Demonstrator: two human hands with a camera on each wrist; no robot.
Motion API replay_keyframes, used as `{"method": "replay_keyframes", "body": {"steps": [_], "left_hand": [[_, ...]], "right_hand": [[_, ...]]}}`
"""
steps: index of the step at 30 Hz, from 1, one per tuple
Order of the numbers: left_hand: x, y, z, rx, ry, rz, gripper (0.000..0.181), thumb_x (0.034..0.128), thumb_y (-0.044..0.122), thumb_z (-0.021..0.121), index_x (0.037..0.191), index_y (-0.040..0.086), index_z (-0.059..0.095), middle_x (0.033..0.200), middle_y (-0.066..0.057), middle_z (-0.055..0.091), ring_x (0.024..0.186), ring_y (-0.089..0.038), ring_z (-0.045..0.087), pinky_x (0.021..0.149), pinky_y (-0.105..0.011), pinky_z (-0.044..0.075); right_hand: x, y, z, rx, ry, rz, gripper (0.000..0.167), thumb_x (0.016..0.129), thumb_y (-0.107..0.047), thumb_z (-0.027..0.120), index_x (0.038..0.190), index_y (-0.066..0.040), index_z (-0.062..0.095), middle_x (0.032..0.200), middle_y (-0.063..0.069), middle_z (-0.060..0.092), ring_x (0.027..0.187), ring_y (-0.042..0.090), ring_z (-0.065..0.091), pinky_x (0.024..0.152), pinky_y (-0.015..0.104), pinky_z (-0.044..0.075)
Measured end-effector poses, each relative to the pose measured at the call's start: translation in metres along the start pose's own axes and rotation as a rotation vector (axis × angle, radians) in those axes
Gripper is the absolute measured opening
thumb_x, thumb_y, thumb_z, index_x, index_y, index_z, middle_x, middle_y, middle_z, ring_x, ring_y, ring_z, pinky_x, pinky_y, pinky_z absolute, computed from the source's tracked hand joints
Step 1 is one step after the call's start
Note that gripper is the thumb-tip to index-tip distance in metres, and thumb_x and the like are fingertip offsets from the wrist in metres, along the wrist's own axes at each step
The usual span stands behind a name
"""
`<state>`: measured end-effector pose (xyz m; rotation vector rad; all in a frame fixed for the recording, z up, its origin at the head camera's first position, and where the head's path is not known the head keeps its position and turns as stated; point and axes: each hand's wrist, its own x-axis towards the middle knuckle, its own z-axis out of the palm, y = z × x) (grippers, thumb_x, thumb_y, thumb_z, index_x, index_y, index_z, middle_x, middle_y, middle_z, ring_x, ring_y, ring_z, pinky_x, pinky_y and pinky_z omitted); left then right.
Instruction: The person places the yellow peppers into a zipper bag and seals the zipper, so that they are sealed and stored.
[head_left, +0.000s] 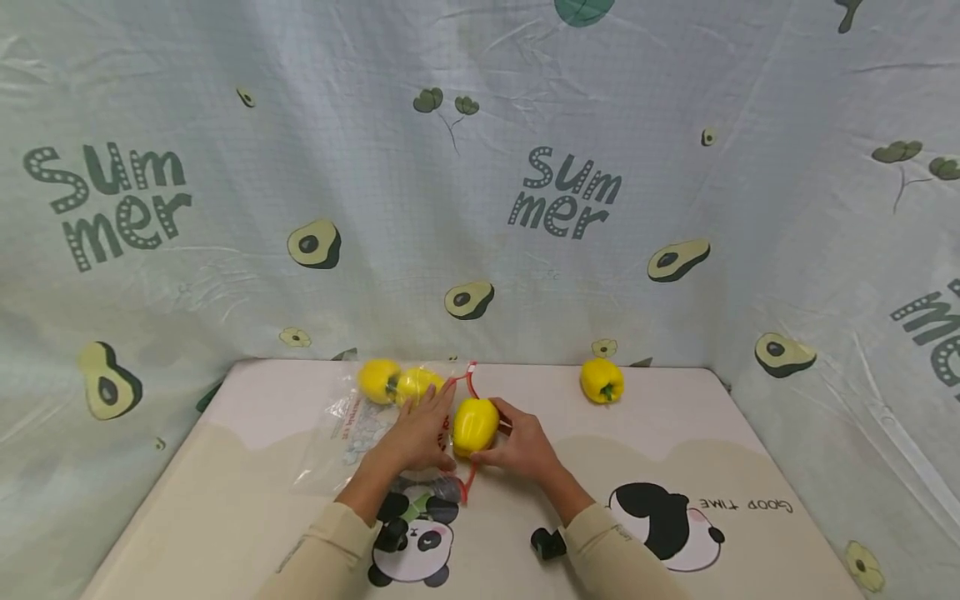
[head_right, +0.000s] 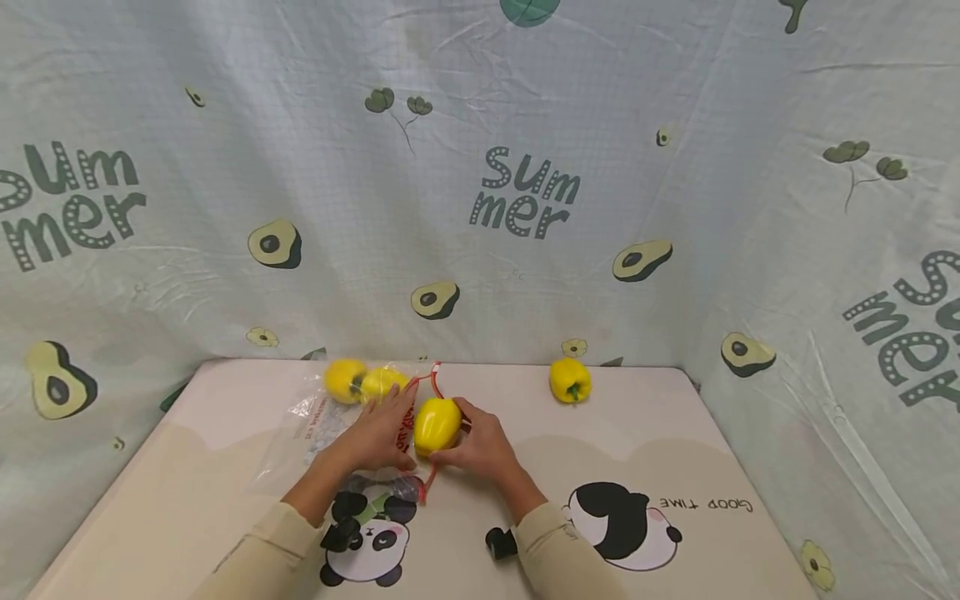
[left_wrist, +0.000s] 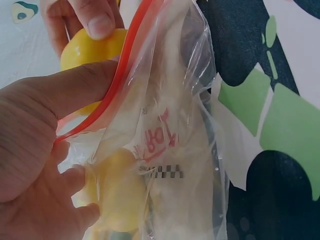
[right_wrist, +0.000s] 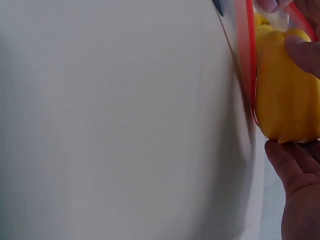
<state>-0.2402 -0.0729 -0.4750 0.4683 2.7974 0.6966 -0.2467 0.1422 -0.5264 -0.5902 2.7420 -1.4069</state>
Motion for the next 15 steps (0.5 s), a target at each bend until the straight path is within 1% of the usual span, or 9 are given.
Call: {"method": "replay_keyframes", "body": {"steps": [4,7,12,15], "left_hand": [[-0.001,-0.002,0.000,-0.012,0.008,0.018,0.123,0.0765,0.023,0.094,0.169,0.013,0.012,0.178,-0.003,0.012,0.165,-0.034,0.008,0.132,-0.062,0.002],[-0.002,-0.003,0.000,-0.014,0.017,0.030,0.123,0.0762,0.023,0.094,0.168,0.012,0.013,0.178,-0.004,0.014,0.165,-0.035,0.009,0.132,-0.063,0.003],[-0.005,-0.004,0.000,0.003,0.025,0.034,0.122,0.0765,0.024,0.094,0.168,0.012,0.014,0.177,-0.004,0.015,0.165,-0.035,0.011,0.132,-0.063,0.005],[-0.005,-0.005,-0.002,0.007,0.023,0.038,0.122,0.0769,0.025,0.093,0.169,0.013,0.013,0.178,-0.004,0.015,0.165,-0.035,0.011,0.132,-0.063,0.006]], "right_hand": [[0.003,-0.004,0.006,0.028,-0.016,-0.021,0.080,0.080,-0.032,0.092,0.147,-0.011,0.054,0.146,0.008,0.063,0.131,0.028,0.065,0.109,0.044,0.055],[0.006,-0.005,0.013,0.062,-0.026,-0.019,0.080,0.080,-0.030,0.091,0.148,-0.012,0.052,0.147,0.007,0.062,0.133,0.027,0.063,0.111,0.044,0.053],[0.008,-0.007,0.022,0.148,-0.055,0.041,0.090,0.081,-0.025,0.091,0.156,-0.010,0.045,0.157,0.008,0.054,0.141,0.030,0.058,0.112,0.045,0.051],[0.010,-0.009,0.024,0.172,-0.074,0.066,0.095,0.081,-0.023,0.091,0.159,-0.007,0.040,0.162,0.011,0.047,0.145,0.033,0.054,0.113,0.045,0.050]]}}
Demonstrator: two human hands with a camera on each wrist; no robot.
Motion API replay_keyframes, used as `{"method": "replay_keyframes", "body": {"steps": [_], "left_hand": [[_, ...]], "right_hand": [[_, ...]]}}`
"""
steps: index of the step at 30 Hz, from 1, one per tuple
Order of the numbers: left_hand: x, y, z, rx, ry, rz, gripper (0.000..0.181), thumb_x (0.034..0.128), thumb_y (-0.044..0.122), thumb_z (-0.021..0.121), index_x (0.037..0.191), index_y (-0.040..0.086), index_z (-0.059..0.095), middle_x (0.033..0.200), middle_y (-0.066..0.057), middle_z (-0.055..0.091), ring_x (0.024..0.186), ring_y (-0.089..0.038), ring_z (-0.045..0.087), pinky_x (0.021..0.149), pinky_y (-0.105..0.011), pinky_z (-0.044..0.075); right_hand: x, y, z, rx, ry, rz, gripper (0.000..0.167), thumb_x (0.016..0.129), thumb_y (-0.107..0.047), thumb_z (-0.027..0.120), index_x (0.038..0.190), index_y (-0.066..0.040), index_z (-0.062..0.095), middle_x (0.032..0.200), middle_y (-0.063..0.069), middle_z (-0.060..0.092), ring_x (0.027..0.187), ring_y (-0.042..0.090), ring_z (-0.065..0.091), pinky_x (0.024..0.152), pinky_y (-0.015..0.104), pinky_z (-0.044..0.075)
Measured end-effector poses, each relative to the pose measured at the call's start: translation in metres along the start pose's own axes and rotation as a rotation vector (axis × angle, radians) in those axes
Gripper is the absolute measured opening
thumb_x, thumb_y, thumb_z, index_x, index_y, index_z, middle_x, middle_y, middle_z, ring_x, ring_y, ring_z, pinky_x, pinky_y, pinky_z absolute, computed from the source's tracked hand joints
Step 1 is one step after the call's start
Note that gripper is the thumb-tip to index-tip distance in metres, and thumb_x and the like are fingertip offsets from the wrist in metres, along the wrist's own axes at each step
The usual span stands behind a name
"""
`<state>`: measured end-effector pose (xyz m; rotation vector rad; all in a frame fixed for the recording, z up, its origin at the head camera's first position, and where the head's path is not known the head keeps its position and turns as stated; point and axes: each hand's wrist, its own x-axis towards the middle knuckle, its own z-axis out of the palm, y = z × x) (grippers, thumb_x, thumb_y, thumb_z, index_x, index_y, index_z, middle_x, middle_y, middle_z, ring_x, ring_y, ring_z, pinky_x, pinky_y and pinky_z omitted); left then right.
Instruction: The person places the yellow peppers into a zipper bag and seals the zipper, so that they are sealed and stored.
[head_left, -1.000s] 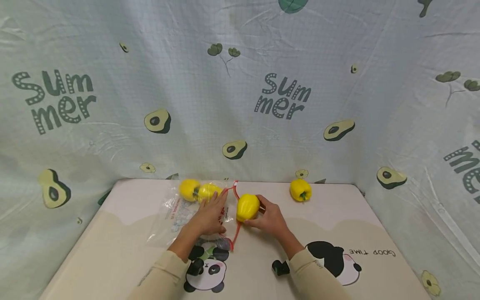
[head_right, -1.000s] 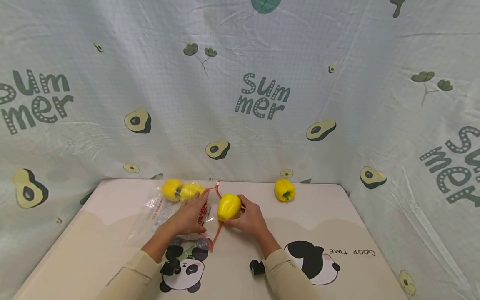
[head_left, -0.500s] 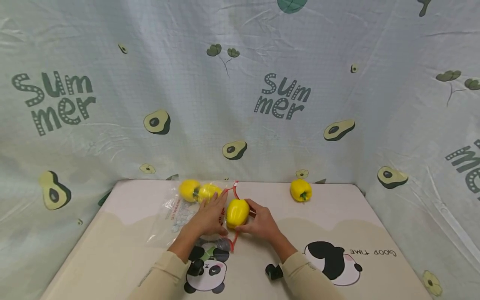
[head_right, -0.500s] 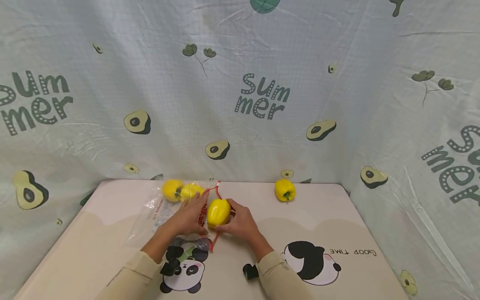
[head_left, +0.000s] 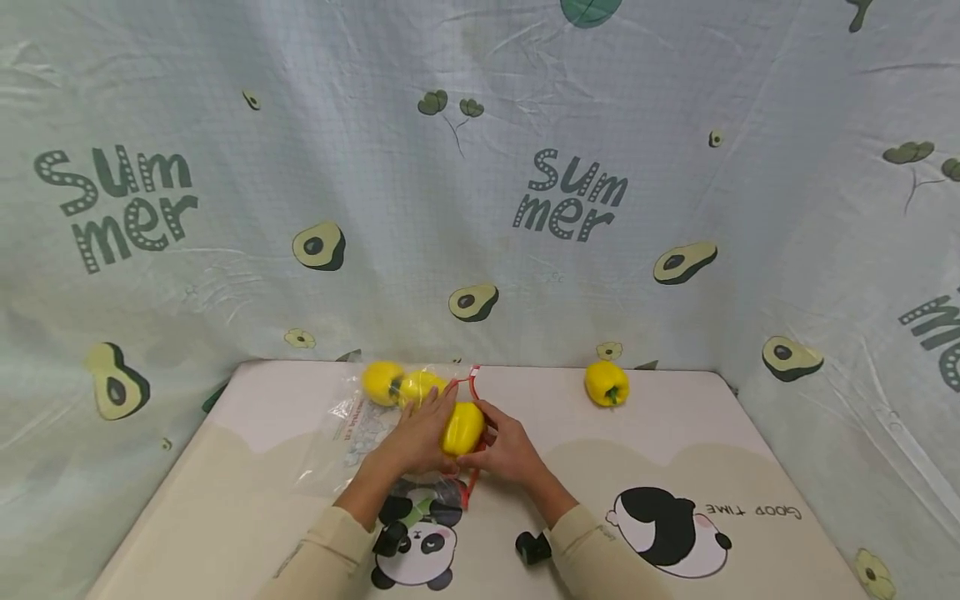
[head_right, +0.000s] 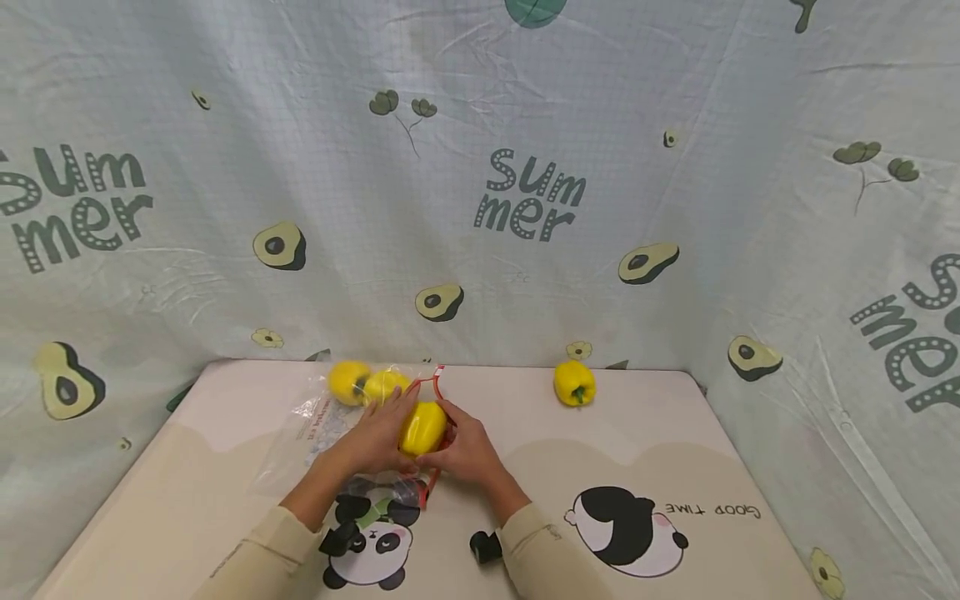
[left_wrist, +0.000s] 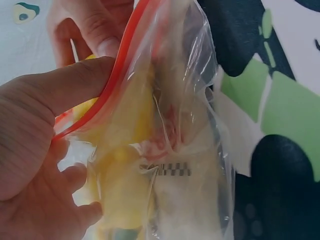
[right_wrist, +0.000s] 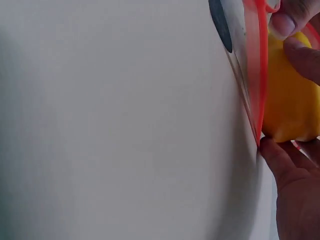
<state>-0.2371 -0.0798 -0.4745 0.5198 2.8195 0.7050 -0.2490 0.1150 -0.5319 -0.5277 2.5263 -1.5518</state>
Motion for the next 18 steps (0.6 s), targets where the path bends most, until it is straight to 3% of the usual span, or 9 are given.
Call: {"method": "replay_keyframes", "body": {"steps": [3,7,9,14,16,18], "left_hand": [[0.001,0.001,-0.004,-0.020,-0.005,0.012,0.123,0.0769,0.026,0.093,0.169,0.012,0.013,0.177,-0.004,0.015,0.165,-0.035,0.011,0.132,-0.064,0.006],[0.001,0.000,-0.009,-0.050,-0.004,0.016,0.124,0.0755,0.025,0.094,0.168,0.012,0.013,0.177,-0.007,0.019,0.165,-0.036,0.012,0.131,-0.064,0.007],[0.001,-0.001,-0.011,-0.064,-0.006,0.013,0.125,0.0745,0.025,0.095,0.169,0.013,0.013,0.176,-0.008,0.020,0.165,-0.035,0.012,0.132,-0.063,0.007],[0.000,-0.003,-0.013,-0.096,-0.009,0.011,0.127,0.0739,0.023,0.096,0.169,0.013,0.012,0.175,-0.009,0.022,0.165,-0.034,0.011,0.132,-0.063,0.005],[0.000,-0.004,-0.013,-0.100,-0.010,0.012,0.126,0.0749,0.022,0.095,0.169,0.014,0.011,0.175,-0.009,0.023,0.165,-0.034,0.011,0.131,-0.063,0.005],[0.000,-0.004,-0.012,-0.100,-0.009,0.015,0.125,0.0759,0.021,0.094,0.169,0.014,0.011,0.175,-0.008,0.023,0.165,-0.034,0.011,0.131,-0.063,0.005]], "right_hand": [[0.002,-0.003,-0.001,-0.044,-0.015,0.005,0.094,0.081,-0.026,0.091,0.159,-0.009,0.042,0.163,0.010,0.047,0.143,0.032,0.055,0.114,0.045,0.051],[0.007,-0.007,-0.002,-0.182,-0.071,-0.039,0.092,0.082,-0.031,0.090,0.160,-0.016,0.043,0.151,0.006,0.059,0.122,0.028,0.062,0.103,0.037,0.058],[0.009,-0.009,-0.003,-0.228,-0.104,-0.062,0.095,0.083,-0.030,0.089,0.162,-0.017,0.039,0.148,0.007,0.059,0.120,0.028,0.061,0.103,0.039,0.057],[0.009,-0.008,-0.007,-0.139,-0.135,-0.017,0.089,0.087,-0.022,0.085,0.161,-0.013,0.037,0.152,0.011,0.056,0.136,0.031,0.059,0.117,0.049,0.048],[0.009,-0.007,-0.006,-0.118,-0.126,-0.010,0.079,0.089,-0.023,0.083,0.156,-0.012,0.044,0.148,0.011,0.059,0.132,0.031,0.061,0.115,0.049,0.050],[0.009,-0.007,-0.005,-0.165,-0.115,-0.027,0.071,0.089,-0.028,0.083,0.151,-0.013,0.051,0.144,0.010,0.063,0.126,0.029,0.063,0.112,0.048,0.053]]}}
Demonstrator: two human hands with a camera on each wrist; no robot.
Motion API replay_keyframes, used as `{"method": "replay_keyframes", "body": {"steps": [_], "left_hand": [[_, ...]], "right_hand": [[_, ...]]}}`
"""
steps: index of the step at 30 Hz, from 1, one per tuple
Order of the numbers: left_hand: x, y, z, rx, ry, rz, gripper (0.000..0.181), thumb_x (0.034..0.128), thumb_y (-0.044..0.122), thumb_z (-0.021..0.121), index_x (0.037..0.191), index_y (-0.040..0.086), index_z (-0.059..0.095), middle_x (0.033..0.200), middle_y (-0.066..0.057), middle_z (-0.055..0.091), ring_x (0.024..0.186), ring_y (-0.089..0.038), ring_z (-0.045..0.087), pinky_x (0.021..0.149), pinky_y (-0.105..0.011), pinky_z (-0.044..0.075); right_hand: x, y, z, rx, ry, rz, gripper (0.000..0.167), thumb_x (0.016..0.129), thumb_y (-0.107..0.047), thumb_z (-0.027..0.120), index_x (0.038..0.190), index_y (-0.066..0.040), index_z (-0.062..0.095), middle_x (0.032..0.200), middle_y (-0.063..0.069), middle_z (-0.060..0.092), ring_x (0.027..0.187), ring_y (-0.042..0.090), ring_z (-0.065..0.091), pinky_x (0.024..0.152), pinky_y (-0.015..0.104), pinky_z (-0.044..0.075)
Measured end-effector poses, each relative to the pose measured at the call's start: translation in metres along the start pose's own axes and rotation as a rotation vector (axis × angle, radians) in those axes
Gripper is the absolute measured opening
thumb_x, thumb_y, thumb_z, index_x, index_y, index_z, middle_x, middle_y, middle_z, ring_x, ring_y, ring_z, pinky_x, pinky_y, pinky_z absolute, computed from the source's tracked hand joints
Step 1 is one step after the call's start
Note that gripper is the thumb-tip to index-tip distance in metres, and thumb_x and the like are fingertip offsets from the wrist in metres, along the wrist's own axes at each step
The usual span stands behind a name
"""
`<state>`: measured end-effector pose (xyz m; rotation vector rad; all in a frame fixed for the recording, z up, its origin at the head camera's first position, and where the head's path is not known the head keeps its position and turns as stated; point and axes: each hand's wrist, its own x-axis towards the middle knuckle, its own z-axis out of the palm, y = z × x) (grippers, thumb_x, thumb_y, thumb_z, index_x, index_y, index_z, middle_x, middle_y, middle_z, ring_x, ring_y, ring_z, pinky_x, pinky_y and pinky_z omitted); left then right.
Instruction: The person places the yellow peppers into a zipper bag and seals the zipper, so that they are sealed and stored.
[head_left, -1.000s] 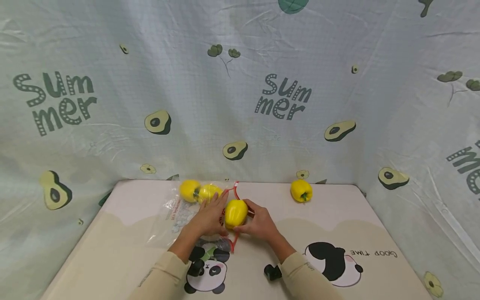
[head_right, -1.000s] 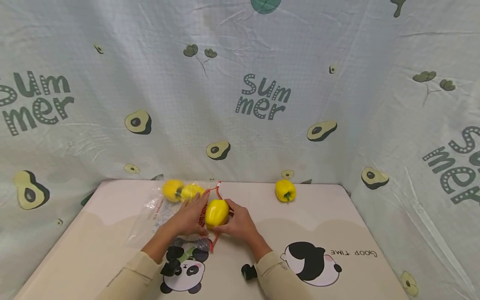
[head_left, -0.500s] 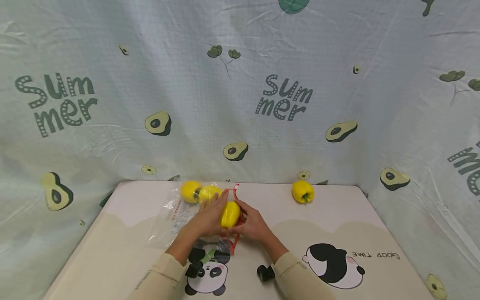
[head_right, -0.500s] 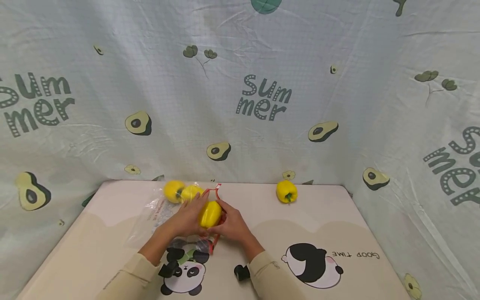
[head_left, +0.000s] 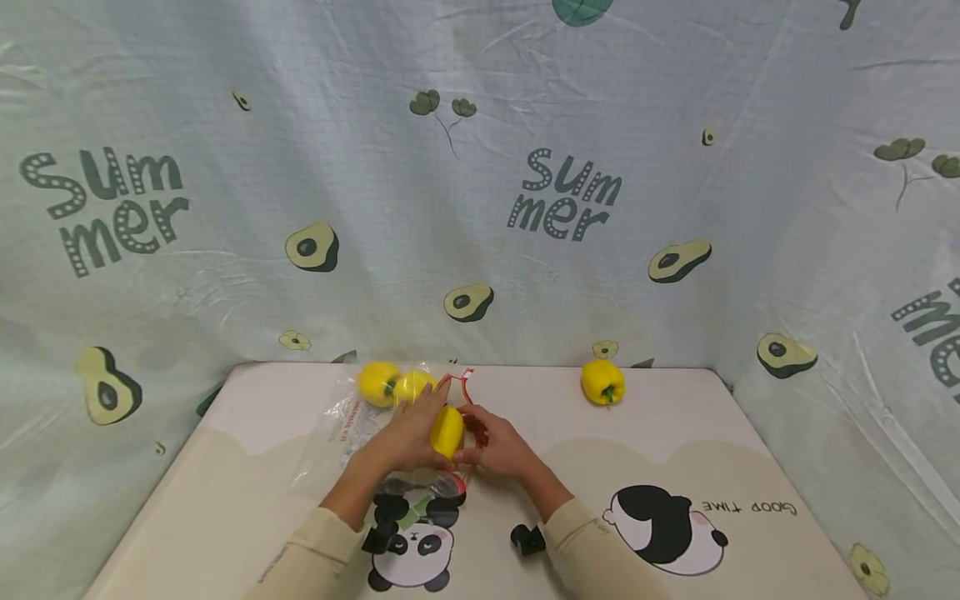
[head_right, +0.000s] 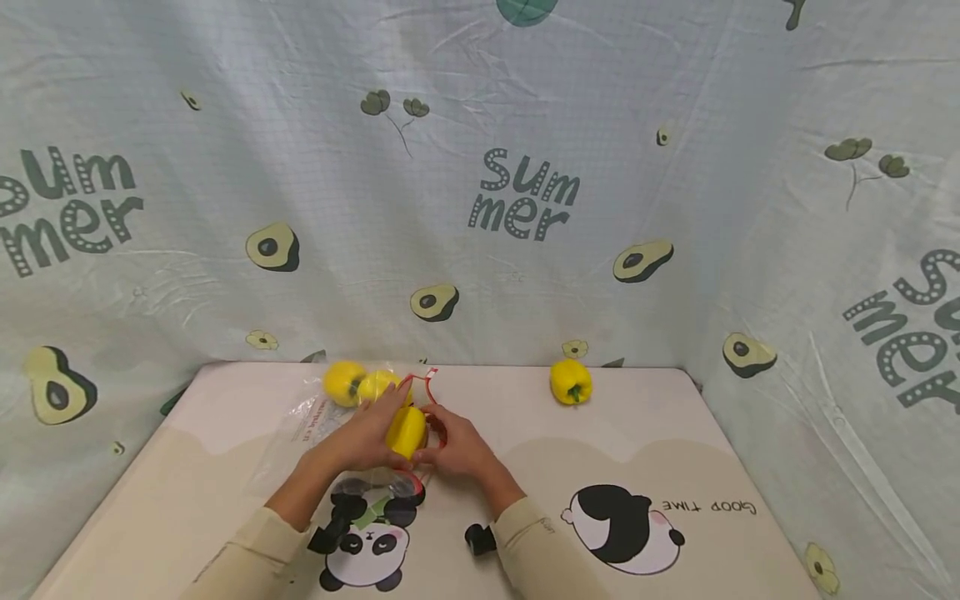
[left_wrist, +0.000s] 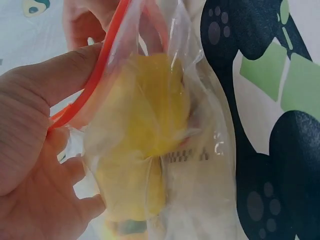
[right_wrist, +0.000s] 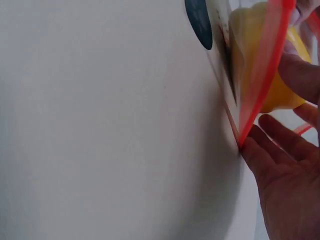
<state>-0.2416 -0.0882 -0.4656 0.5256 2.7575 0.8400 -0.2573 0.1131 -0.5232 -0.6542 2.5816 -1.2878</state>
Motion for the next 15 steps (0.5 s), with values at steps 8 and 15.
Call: {"method": "replay_keyframes", "body": {"steps": [8,15], "left_hand": [[-0.0013,0.0003,-0.0016,0.015,-0.012,0.009,0.123,0.0769,0.022,0.093,0.169,0.012,0.012,0.177,-0.007,0.017,0.165,-0.035,0.011,0.130,-0.065,0.006],[-0.0047,-0.0039,-0.0047,0.005,-0.045,0.027,0.123,0.0766,0.022,0.093,0.168,0.010,0.011,0.175,-0.012,0.021,0.165,-0.036,0.011,0.130,-0.066,0.005]], "right_hand": [[0.0008,-0.0035,0.0075,-0.109,0.022,0.047,0.073,0.089,-0.039,0.082,0.154,-0.022,0.053,0.139,0.007,0.069,0.120,0.025,0.066,0.106,0.042,0.058],[0.0023,-0.0069,0.0100,-0.146,0.046,0.055,0.063,0.090,-0.041,0.081,0.147,-0.024,0.061,0.131,0.005,0.073,0.113,0.023,0.067,0.101,0.041,0.059]]}}
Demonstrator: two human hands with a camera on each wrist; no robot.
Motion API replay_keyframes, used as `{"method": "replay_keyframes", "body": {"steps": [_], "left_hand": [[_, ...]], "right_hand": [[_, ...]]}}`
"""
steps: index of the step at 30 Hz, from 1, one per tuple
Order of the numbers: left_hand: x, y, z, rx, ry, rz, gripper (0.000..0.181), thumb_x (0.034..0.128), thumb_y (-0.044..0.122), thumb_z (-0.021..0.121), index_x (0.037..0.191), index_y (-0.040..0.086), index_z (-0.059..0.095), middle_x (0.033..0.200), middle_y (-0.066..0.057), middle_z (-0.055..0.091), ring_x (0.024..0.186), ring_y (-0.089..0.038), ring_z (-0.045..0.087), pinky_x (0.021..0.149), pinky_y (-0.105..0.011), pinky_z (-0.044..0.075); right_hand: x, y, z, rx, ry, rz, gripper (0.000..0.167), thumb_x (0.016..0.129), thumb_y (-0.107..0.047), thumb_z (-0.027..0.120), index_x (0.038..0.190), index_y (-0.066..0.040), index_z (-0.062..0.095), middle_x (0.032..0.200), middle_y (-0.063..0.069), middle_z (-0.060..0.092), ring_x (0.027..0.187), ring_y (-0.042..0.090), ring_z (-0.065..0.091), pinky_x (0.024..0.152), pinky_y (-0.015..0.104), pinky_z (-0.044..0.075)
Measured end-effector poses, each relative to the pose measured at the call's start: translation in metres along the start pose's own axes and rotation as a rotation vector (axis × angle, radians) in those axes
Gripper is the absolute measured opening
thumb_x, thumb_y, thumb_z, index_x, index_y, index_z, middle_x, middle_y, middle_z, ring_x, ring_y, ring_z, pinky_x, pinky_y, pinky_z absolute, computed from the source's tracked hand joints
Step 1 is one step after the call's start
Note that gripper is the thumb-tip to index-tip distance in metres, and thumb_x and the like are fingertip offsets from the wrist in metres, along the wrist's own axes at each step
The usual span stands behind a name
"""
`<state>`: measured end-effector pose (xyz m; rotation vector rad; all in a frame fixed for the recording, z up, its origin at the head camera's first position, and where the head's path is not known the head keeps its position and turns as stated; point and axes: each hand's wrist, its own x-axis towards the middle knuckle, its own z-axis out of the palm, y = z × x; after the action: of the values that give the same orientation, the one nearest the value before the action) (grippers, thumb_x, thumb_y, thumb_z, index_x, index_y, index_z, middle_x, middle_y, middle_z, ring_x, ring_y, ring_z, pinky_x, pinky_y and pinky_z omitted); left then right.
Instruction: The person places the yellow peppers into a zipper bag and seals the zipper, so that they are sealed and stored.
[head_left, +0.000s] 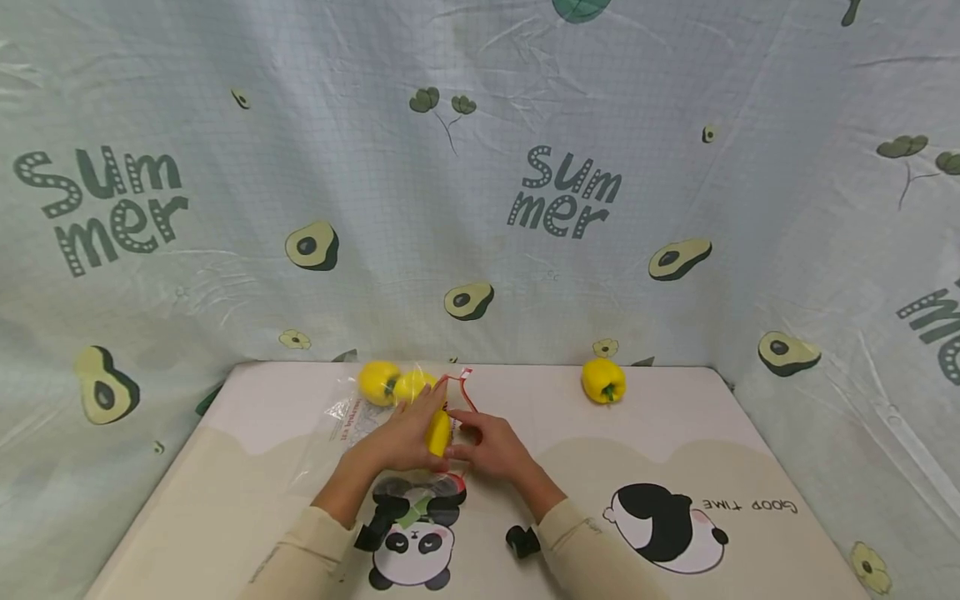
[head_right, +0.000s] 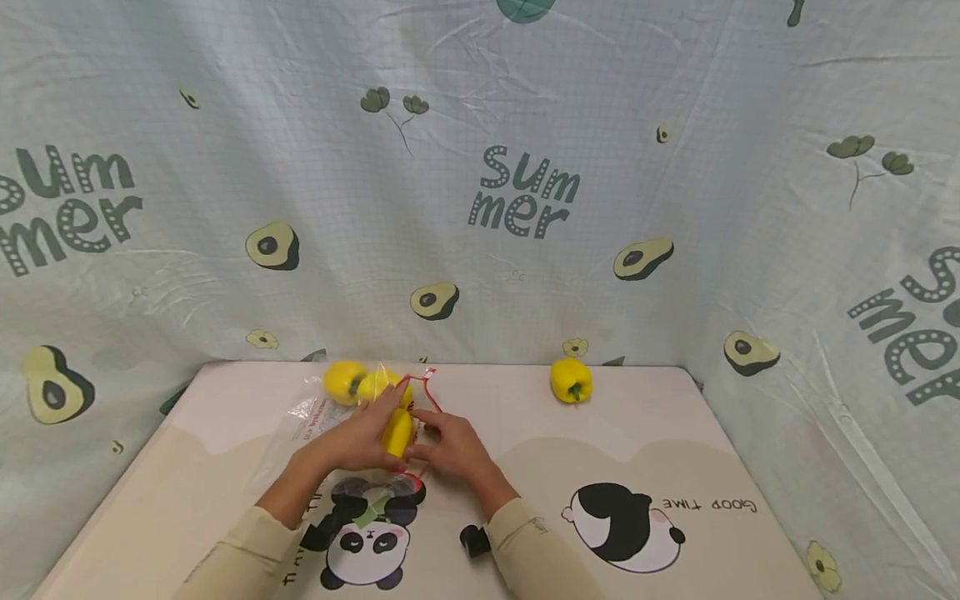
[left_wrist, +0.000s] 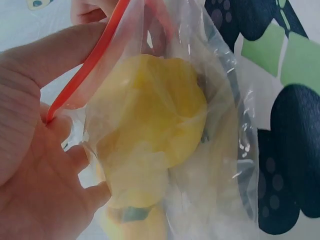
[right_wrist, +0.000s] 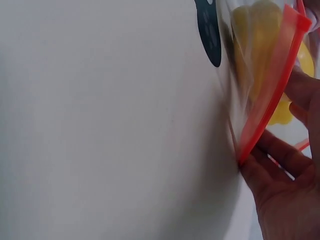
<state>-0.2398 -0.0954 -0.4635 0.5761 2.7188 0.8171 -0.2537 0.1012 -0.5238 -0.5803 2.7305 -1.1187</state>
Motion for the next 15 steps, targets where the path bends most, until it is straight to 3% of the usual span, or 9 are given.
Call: {"method": "replay_keyframes", "body": {"steps": [3,9,15], "left_hand": [[-0.002,-0.002,-0.001,-0.002,-0.008,0.001,0.125,0.0755,0.022,0.093,0.168,0.010,0.010,0.175,-0.014,0.021,0.165,-0.036,0.011,0.130,-0.066,0.005],[-0.003,-0.004,-0.001,-0.034,-0.024,-0.005,0.125,0.0740,0.022,0.095,0.168,0.008,0.013,0.175,-0.016,0.022,0.165,-0.037,0.010,0.131,-0.064,0.004],[-0.003,-0.006,-0.002,-0.040,-0.034,-0.014,0.123,0.0744,0.021,0.094,0.167,0.007,0.015,0.175,-0.016,0.022,0.165,-0.037,0.010,0.131,-0.063,0.005]], "right_hand": [[0.003,-0.002,0.001,-0.043,-0.003,-0.013,0.065,0.089,-0.046,0.081,0.147,-0.024,0.061,0.129,0.006,0.074,0.113,0.023,0.069,0.101,0.042,0.059],[0.004,-0.005,0.001,-0.027,-0.012,0.063,0.063,0.089,-0.046,0.081,0.147,-0.029,0.062,0.122,0.006,0.075,0.109,0.022,0.067,0.098,0.042,0.059],[0.007,-0.014,0.006,-0.067,0.012,0.089,0.059,0.088,-0.047,0.081,0.142,-0.026,0.067,0.122,0.006,0.077,0.109,0.023,0.069,0.095,0.042,0.060]]}}
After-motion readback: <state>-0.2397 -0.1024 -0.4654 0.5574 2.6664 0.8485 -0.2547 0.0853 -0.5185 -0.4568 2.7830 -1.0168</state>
